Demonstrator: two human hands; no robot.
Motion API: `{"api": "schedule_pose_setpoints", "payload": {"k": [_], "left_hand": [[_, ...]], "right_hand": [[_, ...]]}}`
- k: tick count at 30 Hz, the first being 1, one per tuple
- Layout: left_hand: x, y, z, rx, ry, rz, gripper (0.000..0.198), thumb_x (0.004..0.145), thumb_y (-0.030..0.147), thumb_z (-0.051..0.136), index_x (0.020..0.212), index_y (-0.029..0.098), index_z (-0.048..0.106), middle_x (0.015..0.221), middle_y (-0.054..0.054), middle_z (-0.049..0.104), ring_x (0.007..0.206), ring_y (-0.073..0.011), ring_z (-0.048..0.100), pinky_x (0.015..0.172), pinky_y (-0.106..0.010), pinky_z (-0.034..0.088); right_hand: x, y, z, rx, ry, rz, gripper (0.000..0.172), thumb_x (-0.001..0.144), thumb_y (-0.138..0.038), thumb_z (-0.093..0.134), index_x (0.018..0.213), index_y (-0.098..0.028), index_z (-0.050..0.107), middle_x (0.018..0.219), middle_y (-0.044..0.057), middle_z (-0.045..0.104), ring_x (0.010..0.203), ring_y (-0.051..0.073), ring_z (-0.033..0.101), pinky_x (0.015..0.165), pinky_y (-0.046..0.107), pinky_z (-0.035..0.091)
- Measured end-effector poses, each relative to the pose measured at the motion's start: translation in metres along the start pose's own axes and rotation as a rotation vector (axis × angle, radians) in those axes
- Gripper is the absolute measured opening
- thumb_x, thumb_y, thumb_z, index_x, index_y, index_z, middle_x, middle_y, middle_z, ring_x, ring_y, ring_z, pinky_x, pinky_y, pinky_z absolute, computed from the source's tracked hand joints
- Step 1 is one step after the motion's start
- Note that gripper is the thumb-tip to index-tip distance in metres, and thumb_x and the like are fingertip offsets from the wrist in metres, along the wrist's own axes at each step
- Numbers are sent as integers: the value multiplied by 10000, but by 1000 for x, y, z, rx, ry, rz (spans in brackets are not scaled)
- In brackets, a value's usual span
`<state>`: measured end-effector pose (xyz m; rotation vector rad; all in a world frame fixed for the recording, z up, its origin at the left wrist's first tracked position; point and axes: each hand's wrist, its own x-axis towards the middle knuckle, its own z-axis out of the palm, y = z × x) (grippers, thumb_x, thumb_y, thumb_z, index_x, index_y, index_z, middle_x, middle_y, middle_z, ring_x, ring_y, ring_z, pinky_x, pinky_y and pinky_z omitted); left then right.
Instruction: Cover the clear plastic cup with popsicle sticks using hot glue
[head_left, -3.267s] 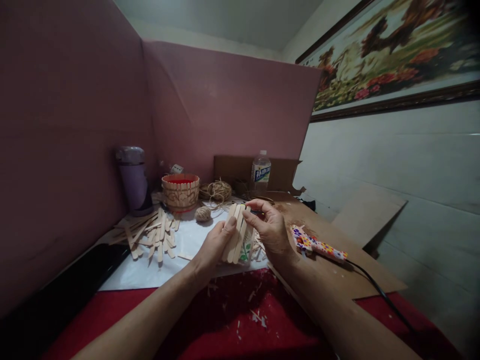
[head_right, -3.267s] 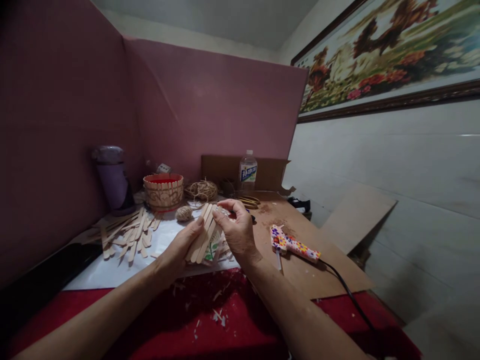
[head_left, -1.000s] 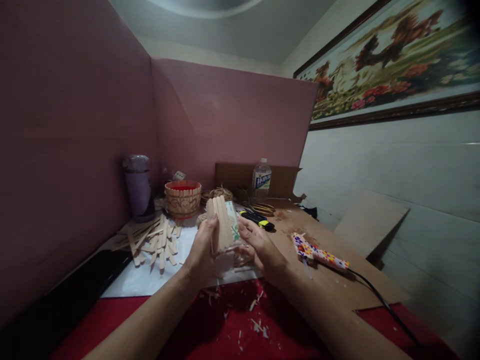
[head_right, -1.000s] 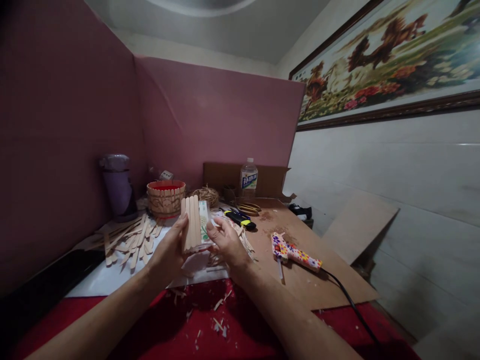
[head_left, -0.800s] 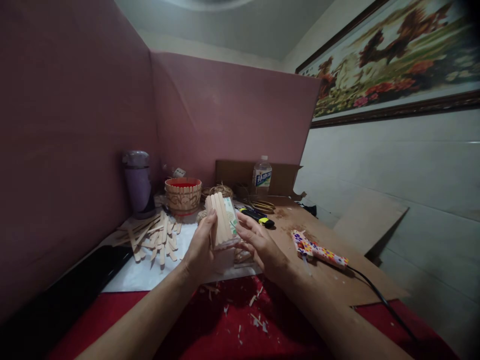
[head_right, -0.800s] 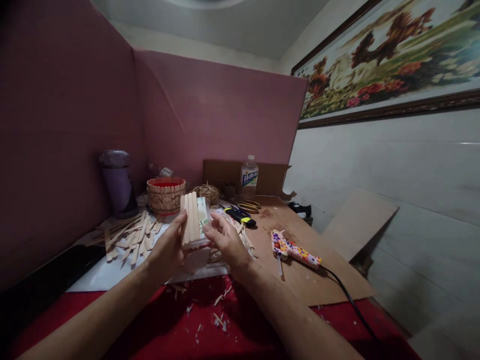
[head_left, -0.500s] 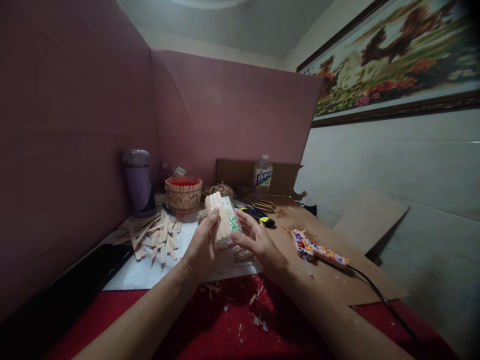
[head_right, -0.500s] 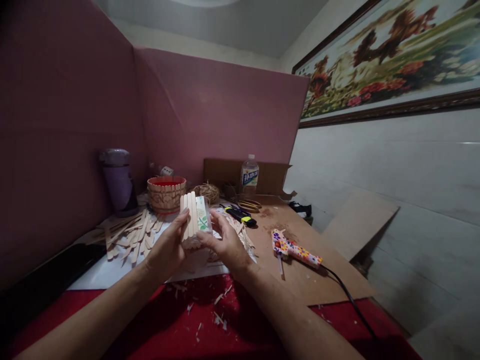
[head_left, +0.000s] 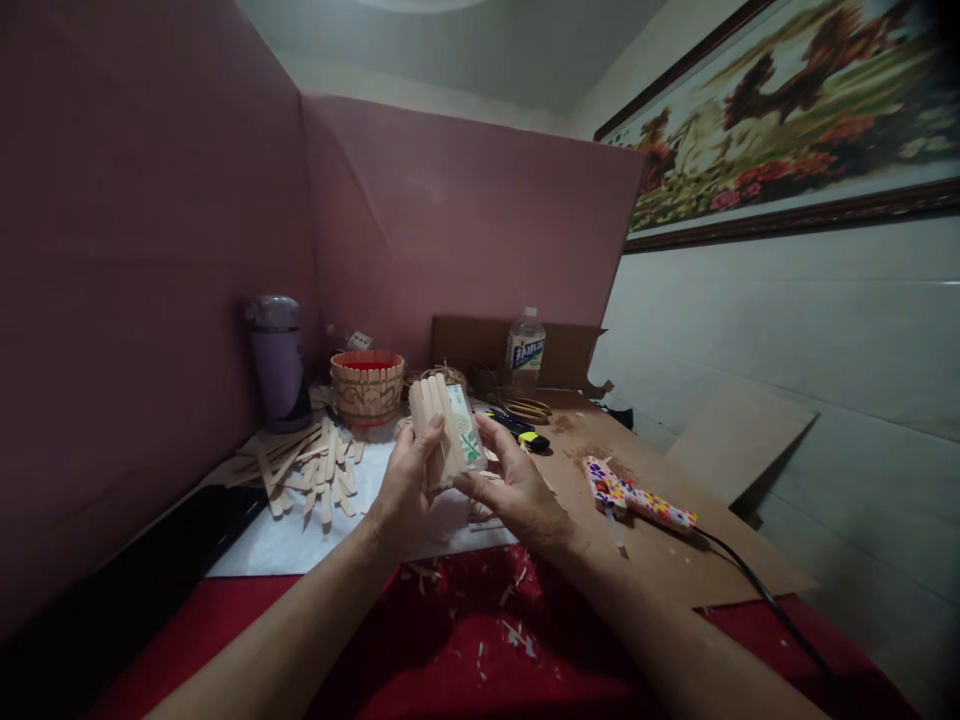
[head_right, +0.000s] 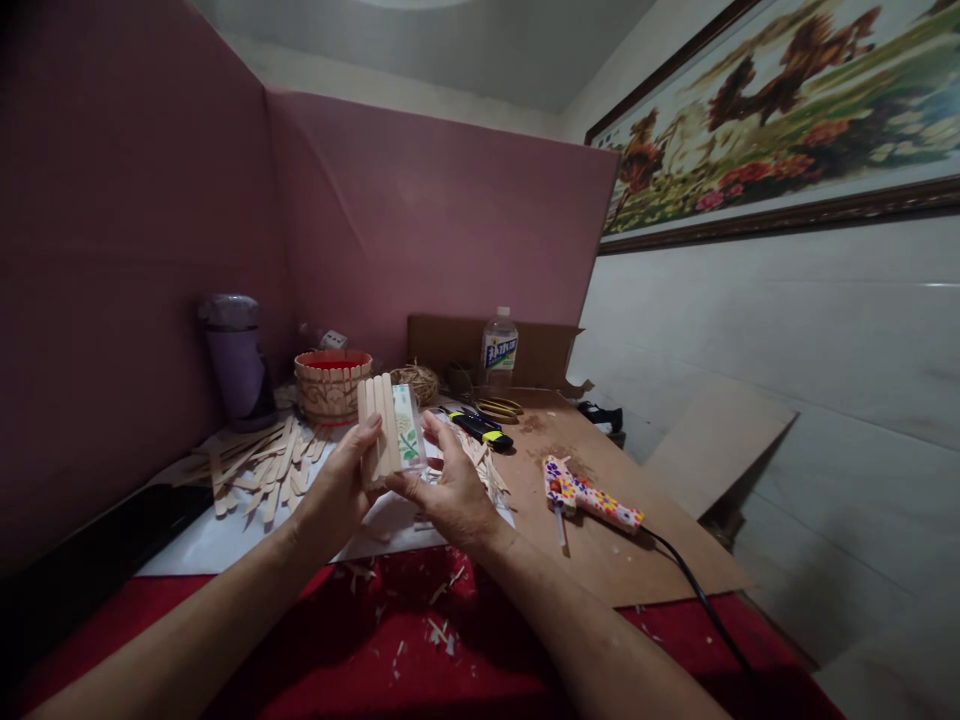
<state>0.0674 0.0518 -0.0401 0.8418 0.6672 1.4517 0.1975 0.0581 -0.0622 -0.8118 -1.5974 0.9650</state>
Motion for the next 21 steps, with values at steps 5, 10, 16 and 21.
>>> {"api": "schedule_pose_setpoints", "payload": {"k": [5, 10, 16, 21], "left_hand": [[11, 0, -14, 117, 39, 238, 505, 703, 399, 750, 1100, 174, 535, 1050, -62, 655, 928, -176, 621, 763, -257, 502], [25, -2, -29, 279, 125, 316, 549, 605, 365, 788, 1040, 171, 516, 991, -42, 625, 866, -177, 589, 701, -269, 469], [30, -7, -33, 428, 96, 273, 533, 453, 175, 753, 928, 161, 512, 815, 9, 593, 759, -169, 558, 662, -269, 450], [28, -6, -32, 463, 102, 244, 540, 462, 198, 742, 943, 171, 500, 845, 5, 595, 771, -181, 560, 657, -285, 464]], "right_hand": [[3, 6, -6, -171, 97, 18, 718, 679, -341, 738, 1327, -201, 463, 1406, 138, 484, 1266, 274, 476, 1006, 439, 425], [9, 16, -14, -551, 78, 94, 233, 807, -139, 514, 981, -137, 670, 1005, 106, 695, 909, 208, 632, 789, 336, 504], [6, 16, -16, -836, -133, 3, 346, 662, 34, 527, 813, -188, 746, 876, 51, 715, 937, 208, 576, 864, 311, 418], [6, 9, -19, -1078, -251, 27, 360, 716, -23, 542, 899, -237, 766, 944, 49, 710, 916, 185, 568, 814, 276, 398]]}}
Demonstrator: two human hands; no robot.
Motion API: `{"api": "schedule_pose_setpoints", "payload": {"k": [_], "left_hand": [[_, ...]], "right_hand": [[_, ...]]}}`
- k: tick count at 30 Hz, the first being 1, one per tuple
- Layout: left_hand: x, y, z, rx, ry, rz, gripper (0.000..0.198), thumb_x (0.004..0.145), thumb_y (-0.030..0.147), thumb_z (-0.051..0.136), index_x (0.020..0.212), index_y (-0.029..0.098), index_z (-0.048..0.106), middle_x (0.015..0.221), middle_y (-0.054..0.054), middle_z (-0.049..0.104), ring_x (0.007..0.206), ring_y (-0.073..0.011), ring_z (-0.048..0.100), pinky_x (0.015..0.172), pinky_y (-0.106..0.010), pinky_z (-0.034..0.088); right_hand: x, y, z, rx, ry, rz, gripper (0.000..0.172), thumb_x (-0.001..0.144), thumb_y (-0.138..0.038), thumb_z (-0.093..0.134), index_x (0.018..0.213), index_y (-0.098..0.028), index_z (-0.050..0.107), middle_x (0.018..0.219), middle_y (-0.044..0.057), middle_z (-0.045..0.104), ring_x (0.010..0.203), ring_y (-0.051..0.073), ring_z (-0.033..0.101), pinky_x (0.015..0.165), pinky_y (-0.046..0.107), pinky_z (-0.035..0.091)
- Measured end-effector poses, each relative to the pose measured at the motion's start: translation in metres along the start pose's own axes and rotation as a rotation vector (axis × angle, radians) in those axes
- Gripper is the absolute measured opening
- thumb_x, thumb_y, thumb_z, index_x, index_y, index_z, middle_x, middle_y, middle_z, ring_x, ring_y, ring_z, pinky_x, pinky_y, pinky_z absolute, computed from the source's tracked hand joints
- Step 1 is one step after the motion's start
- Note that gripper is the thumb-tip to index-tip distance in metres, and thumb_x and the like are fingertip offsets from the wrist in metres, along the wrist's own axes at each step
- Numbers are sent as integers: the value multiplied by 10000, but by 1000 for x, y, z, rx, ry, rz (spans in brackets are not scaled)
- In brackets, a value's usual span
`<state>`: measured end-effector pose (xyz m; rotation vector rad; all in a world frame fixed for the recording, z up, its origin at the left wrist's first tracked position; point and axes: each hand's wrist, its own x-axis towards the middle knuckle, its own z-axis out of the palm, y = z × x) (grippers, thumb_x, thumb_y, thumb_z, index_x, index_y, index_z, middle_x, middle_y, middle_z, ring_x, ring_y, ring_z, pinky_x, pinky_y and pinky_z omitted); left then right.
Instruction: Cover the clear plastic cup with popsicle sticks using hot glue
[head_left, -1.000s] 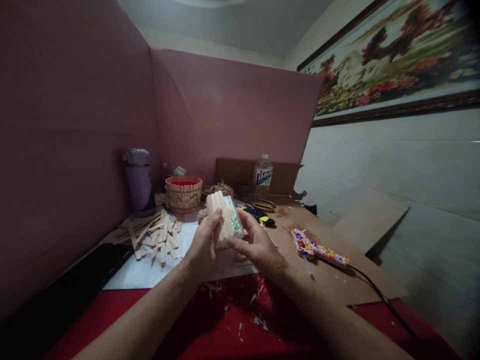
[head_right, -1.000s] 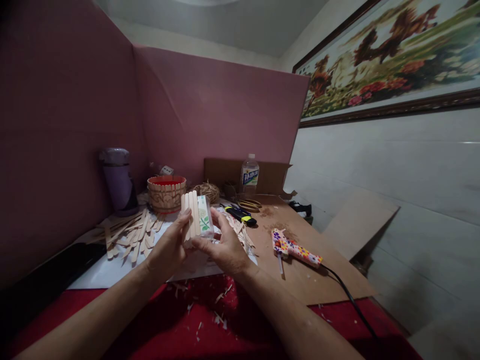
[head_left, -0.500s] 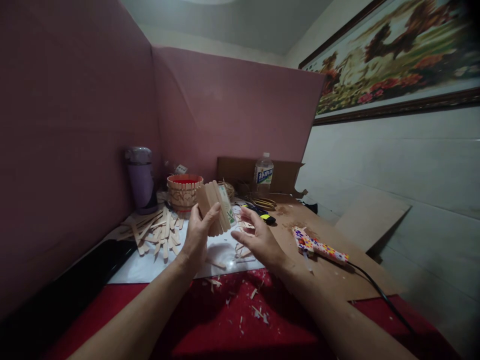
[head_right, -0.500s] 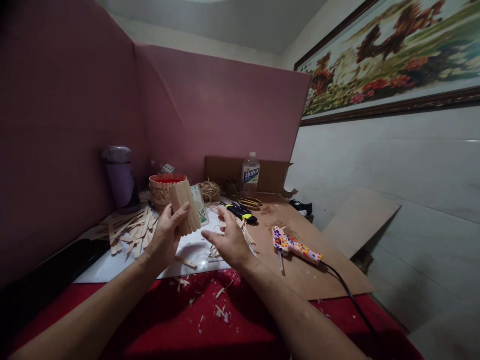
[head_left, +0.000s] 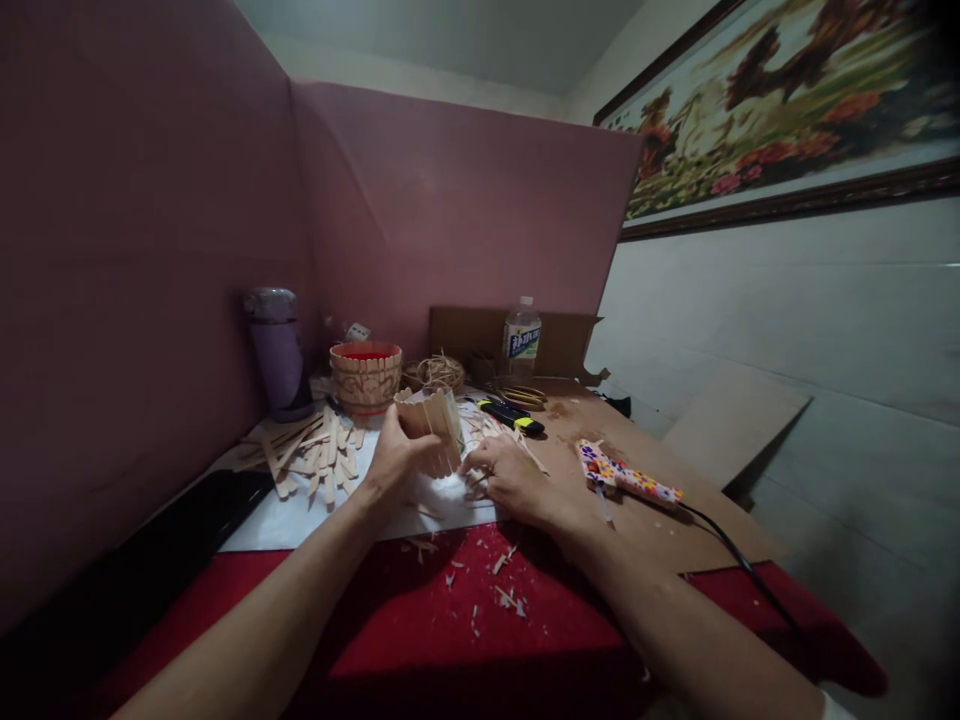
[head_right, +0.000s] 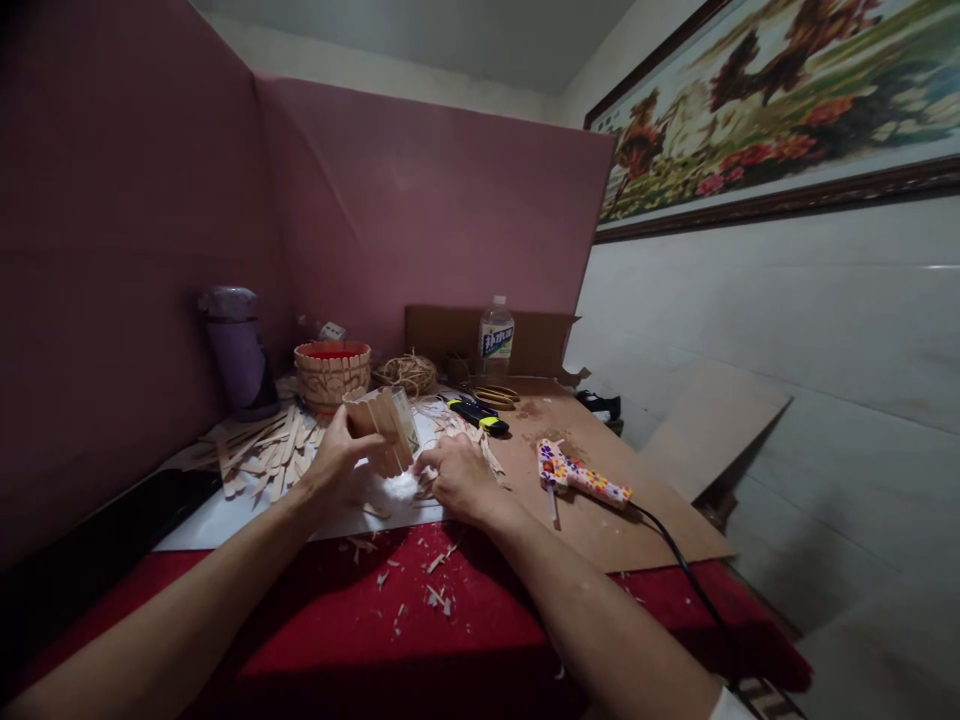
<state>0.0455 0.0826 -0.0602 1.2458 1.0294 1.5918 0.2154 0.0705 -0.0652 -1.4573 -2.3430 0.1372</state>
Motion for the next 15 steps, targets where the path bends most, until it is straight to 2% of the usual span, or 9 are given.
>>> {"api": "schedule_pose_setpoints", "payload": {"k": [5, 9, 15], "left_hand": [[0, -5, 1, 46, -43, -29, 547, 484, 182, 715, 989, 172, 506, 881, -12, 605, 830, -215, 586, 685, -311, 479], [0, -7, 4, 91, -90, 9, 541, 458, 137, 703, 966, 175, 522, 916, -16, 616, 881, -218, 583, 753, -312, 467], [-8, 0, 9, 157, -162, 74, 431, 458, 115, 723, 827, 192, 515, 744, 33, 574, 780, -195, 570, 688, -279, 446]], "right_hand": [[-1, 0, -7, -76, 17, 70, 264, 710, -75, 546, 774, -203, 767, 866, 66, 734, 831, 179, 594, 724, 263, 384], [-3, -3, -10, -110, 31, 143, 249, 719, -123, 536, 743, -203, 770, 809, 86, 745, 763, 200, 621, 654, 279, 371], [-3, -3, -12, -96, 23, 197, 267, 735, -142, 538, 772, -255, 778, 795, 43, 756, 727, 183, 647, 608, 253, 384]]}}
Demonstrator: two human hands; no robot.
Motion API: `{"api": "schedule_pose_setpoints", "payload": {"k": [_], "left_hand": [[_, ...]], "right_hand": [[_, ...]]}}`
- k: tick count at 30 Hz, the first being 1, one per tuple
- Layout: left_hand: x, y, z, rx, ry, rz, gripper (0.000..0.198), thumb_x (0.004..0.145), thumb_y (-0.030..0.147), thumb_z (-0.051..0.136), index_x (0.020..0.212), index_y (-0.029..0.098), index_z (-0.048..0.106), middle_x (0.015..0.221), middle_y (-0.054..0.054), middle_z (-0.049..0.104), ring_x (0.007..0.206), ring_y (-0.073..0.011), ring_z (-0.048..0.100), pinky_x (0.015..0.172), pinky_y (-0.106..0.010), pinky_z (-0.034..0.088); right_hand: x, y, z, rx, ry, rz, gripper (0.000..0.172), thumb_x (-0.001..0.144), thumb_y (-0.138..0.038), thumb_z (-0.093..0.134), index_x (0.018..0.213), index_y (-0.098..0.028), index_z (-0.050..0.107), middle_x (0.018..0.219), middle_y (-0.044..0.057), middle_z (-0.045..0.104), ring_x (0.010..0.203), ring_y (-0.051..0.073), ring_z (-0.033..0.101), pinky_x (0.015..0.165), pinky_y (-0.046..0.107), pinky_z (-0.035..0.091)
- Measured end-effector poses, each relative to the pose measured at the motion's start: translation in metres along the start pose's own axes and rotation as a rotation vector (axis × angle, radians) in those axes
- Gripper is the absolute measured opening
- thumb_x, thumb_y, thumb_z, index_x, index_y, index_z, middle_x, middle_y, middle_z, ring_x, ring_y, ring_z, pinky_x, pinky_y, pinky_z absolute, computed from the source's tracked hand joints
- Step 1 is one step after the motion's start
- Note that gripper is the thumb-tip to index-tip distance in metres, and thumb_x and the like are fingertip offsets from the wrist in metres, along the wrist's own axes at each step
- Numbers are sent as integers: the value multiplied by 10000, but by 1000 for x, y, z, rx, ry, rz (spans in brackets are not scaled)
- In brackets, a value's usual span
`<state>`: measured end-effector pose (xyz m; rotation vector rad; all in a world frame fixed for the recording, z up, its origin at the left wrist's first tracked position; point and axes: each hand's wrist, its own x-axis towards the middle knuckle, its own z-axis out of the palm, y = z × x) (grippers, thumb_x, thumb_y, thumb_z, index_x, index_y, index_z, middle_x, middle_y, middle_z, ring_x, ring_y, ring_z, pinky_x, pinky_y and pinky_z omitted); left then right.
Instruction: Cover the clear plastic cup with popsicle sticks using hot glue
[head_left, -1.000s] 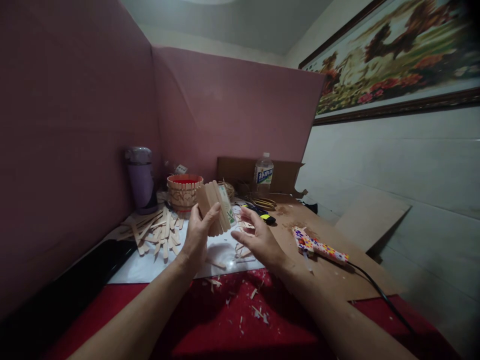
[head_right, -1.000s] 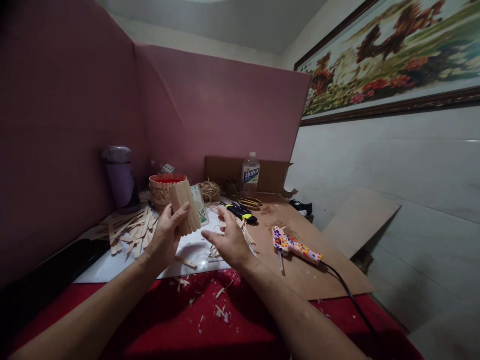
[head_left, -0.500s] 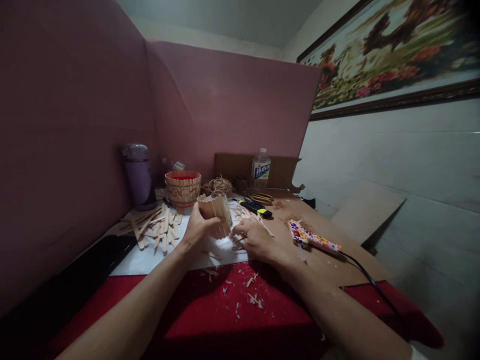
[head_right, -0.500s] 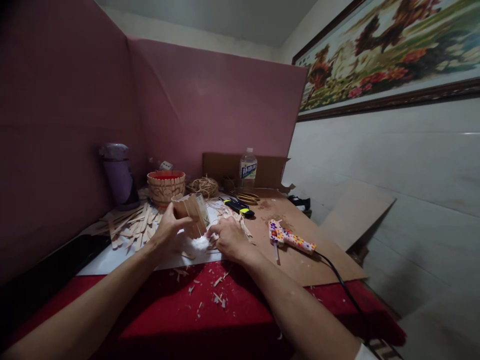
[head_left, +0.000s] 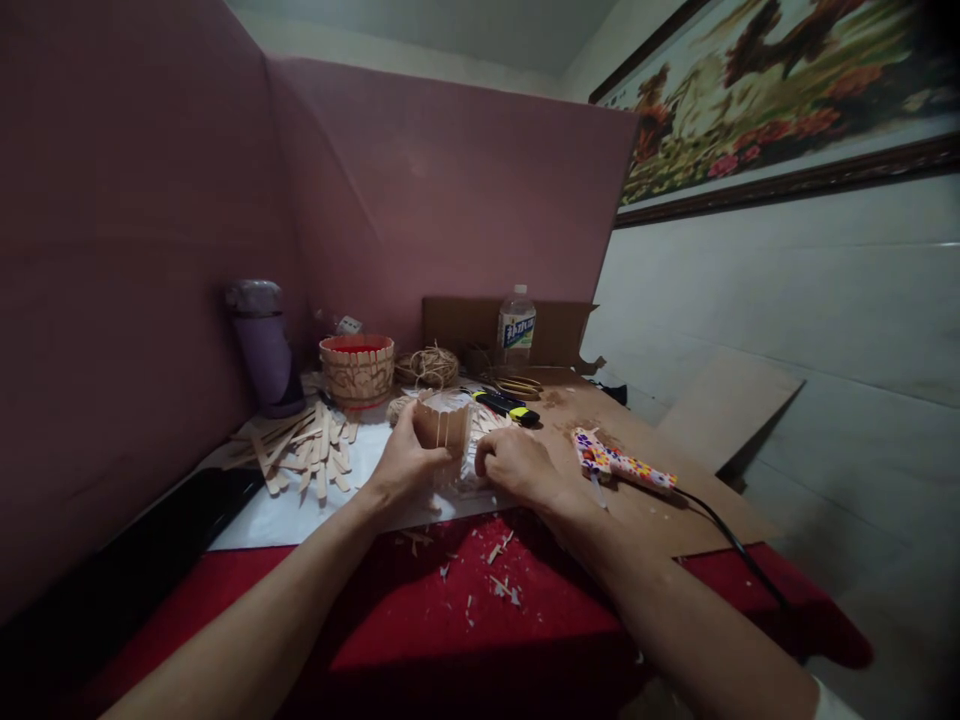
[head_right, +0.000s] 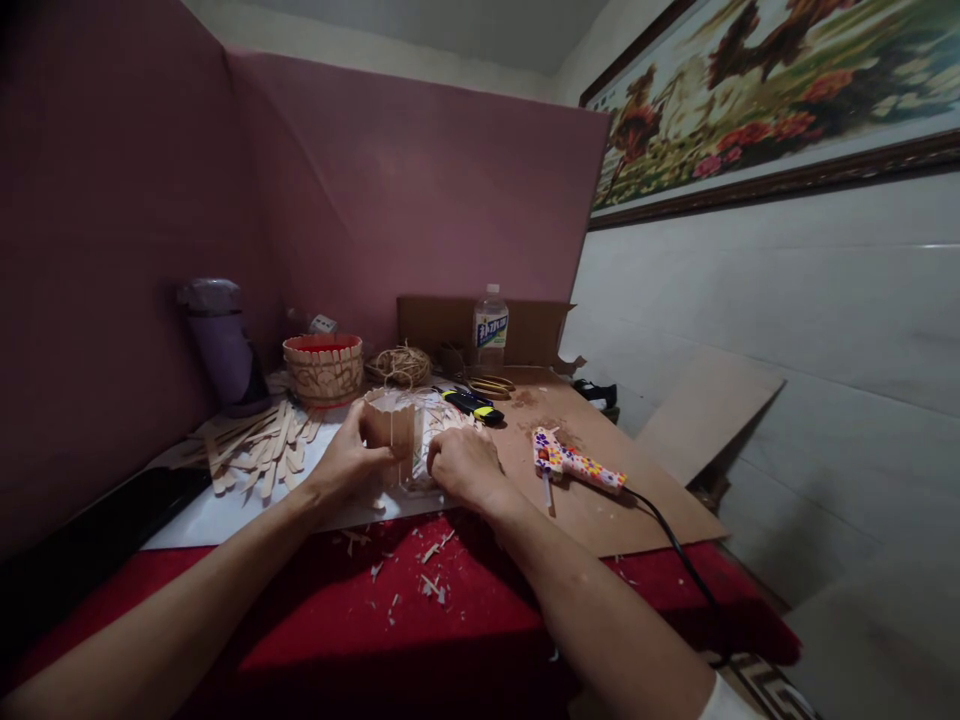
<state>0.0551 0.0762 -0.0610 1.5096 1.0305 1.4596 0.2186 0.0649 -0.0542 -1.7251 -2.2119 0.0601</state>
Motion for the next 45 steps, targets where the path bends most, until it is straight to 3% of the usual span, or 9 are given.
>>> {"api": "schedule_pose_setpoints", "payload": {"k": [9, 14, 21, 27, 31, 34, 37, 40, 45], "left_hand": [[-2, -1, 2, 13, -16, 25, 545, 493, 167, 770, 976, 184, 518, 874, 3, 616, 845, -198, 579, 740, -279, 446], [3, -8, -1, 32, 24, -34, 517, 457, 134, 743, 916, 175, 510, 860, -6, 600, 824, -199, 572, 720, -286, 448], [2, -9, -7, -143, -92, -96, 572, 461, 56, 553, 1018, 184, 515, 889, -15, 607, 804, -189, 572, 620, -253, 444], [0, -7, -10, -199, -111, -115, 594, 473, 50, 535, 1052, 180, 539, 926, -43, 606, 800, -190, 576, 635, -268, 475], [-3, -2, -10, -138, -122, -165, 544, 506, 74, 630, 1031, 191, 544, 935, -37, 613, 767, -182, 579, 617, -266, 477], [-1, -1, -9, -135, -111, -164, 600, 470, 77, 713, 1034, 185, 539, 942, -31, 623, 808, -189, 587, 667, -275, 481], [3, -4, -8, -126, -78, -115, 659, 398, 66, 773, 1008, 167, 546, 948, -30, 632, 862, -199, 591, 725, -277, 476], [6, -8, -8, -104, -53, -110, 674, 375, 79, 793, 998, 165, 552, 926, -22, 638, 848, -201, 599, 716, -278, 470], [7, -8, -9, -68, -57, -119, 547, 392, 76, 758, 909, 158, 595, 829, -6, 641, 760, -186, 588, 661, -273, 453]], "right_hand": [[3, 2, 1, 24, -1, 24, 264, 730, -142, 539, 752, -252, 778, 794, 43, 755, 755, 188, 655, 597, 253, 380], [3, 3, 2, 47, -5, 31, 256, 724, -146, 543, 753, -247, 777, 780, 39, 751, 733, 177, 649, 575, 243, 373], [4, 4, 4, 53, 5, 10, 245, 736, -156, 544, 723, -240, 774, 744, 41, 743, 706, 178, 633, 577, 251, 373], [3, 5, 3, 89, 33, 8, 233, 716, -138, 552, 687, -242, 758, 711, 16, 730, 698, 161, 632, 577, 237, 370], [4, 5, 1, 135, 147, 74, 276, 737, -130, 493, 728, -234, 749, 769, 24, 731, 763, 180, 636, 647, 259, 407], [3, 3, 0, 254, 451, 50, 303, 764, -104, 439, 697, -219, 711, 790, 45, 698, 846, 205, 607, 767, 297, 439], [0, 1, 0, 389, 719, -163, 311, 782, -90, 443, 863, -223, 711, 976, 65, 644, 1004, 221, 554, 917, 352, 430], [-3, -1, 1, 417, 743, -332, 403, 804, -93, 459, 1101, -254, 679, 1170, 76, 551, 1134, 233, 485, 1005, 413, 392], [-3, -2, 4, 333, 686, -385, 474, 836, -85, 447, 1183, -329, 660, 1224, 59, 516, 1180, 235, 445, 1040, 451, 369]]}}
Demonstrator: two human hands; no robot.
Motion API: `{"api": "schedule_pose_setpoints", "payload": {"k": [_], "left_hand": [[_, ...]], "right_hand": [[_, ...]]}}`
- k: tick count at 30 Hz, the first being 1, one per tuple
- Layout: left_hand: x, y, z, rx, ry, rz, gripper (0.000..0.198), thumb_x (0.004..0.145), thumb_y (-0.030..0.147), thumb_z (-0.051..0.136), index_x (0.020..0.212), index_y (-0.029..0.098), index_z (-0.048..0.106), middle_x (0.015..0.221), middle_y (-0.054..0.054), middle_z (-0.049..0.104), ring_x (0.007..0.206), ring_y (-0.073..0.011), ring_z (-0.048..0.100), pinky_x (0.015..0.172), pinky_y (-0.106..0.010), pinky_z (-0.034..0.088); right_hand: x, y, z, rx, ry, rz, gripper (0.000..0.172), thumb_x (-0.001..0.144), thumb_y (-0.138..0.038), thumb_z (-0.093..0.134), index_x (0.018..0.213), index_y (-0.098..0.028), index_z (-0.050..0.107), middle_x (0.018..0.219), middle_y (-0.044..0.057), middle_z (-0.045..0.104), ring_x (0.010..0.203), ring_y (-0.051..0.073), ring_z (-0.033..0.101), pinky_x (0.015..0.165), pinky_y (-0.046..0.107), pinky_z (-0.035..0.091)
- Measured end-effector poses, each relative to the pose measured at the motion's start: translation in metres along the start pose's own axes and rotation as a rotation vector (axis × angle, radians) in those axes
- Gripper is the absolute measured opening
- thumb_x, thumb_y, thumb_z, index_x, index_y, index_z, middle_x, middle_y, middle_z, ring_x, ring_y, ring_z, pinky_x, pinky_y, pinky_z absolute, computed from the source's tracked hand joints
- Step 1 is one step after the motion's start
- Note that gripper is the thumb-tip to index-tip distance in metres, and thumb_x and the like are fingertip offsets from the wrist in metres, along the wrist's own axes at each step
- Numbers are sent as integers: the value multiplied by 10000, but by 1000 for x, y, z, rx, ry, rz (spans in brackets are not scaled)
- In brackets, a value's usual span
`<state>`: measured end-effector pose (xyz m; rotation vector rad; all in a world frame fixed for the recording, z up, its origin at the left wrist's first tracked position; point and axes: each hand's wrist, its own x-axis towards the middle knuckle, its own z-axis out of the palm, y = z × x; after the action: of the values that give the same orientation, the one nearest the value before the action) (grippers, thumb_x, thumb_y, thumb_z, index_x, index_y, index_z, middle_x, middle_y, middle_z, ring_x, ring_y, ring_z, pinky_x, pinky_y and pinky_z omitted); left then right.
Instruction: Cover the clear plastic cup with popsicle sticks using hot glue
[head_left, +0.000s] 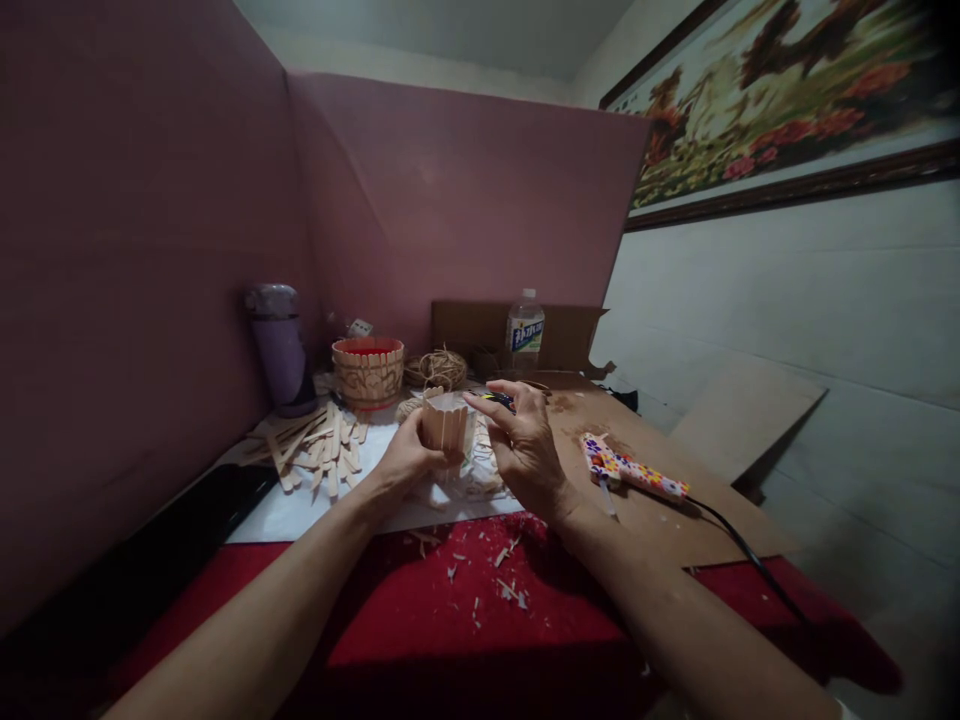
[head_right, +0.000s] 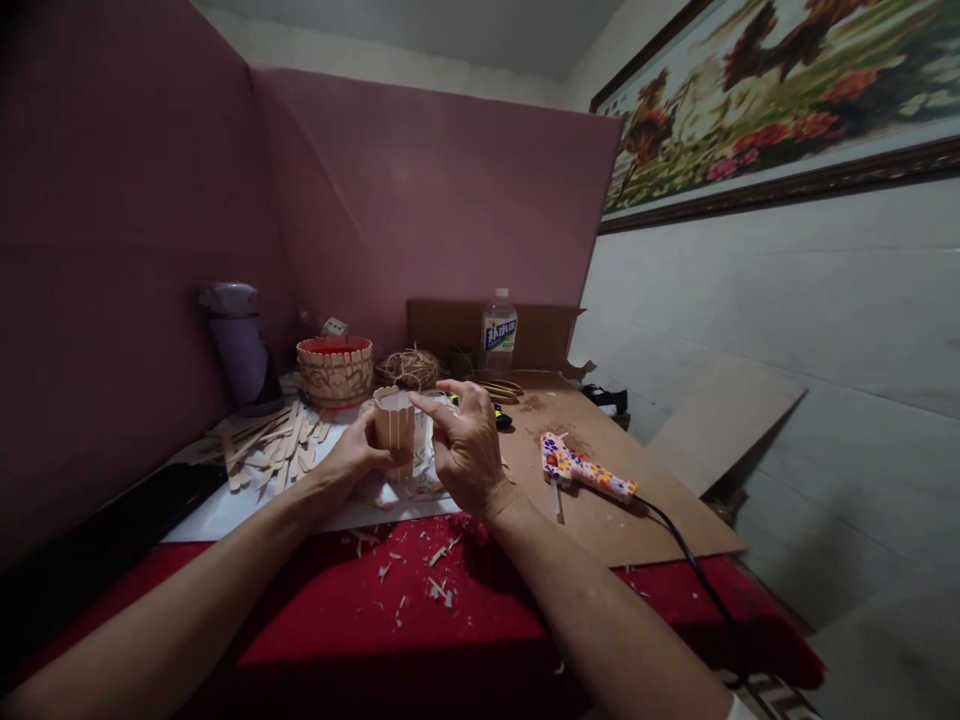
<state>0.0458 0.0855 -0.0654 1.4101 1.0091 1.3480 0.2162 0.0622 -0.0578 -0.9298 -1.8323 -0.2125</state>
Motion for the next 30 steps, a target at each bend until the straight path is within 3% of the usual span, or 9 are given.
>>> {"api": "schedule_pose_setpoints", "payload": {"k": [14, 30], "left_hand": [[-2, -1, 0, 7, 11, -2, 463, 423, 87, 750, 859, 154, 609, 826, -25, 652, 776, -193, 575, 699, -293, 435], [1, -8, -3, 33, -16, -4, 552, 448, 170, 806, 942, 141, 561, 884, -28, 629, 810, -190, 560, 697, -288, 432]], "right_hand": [[-1, 1, 2, 4, -30, -14, 461, 826, -60, 468, 1137, -322, 685, 1219, 61, 517, 1181, 236, 446, 1041, 450, 370], [-1, 6, 6, 29, 35, -82, 407, 833, -44, 488, 1085, -276, 708, 1171, 78, 562, 1132, 252, 482, 994, 479, 413]]}}
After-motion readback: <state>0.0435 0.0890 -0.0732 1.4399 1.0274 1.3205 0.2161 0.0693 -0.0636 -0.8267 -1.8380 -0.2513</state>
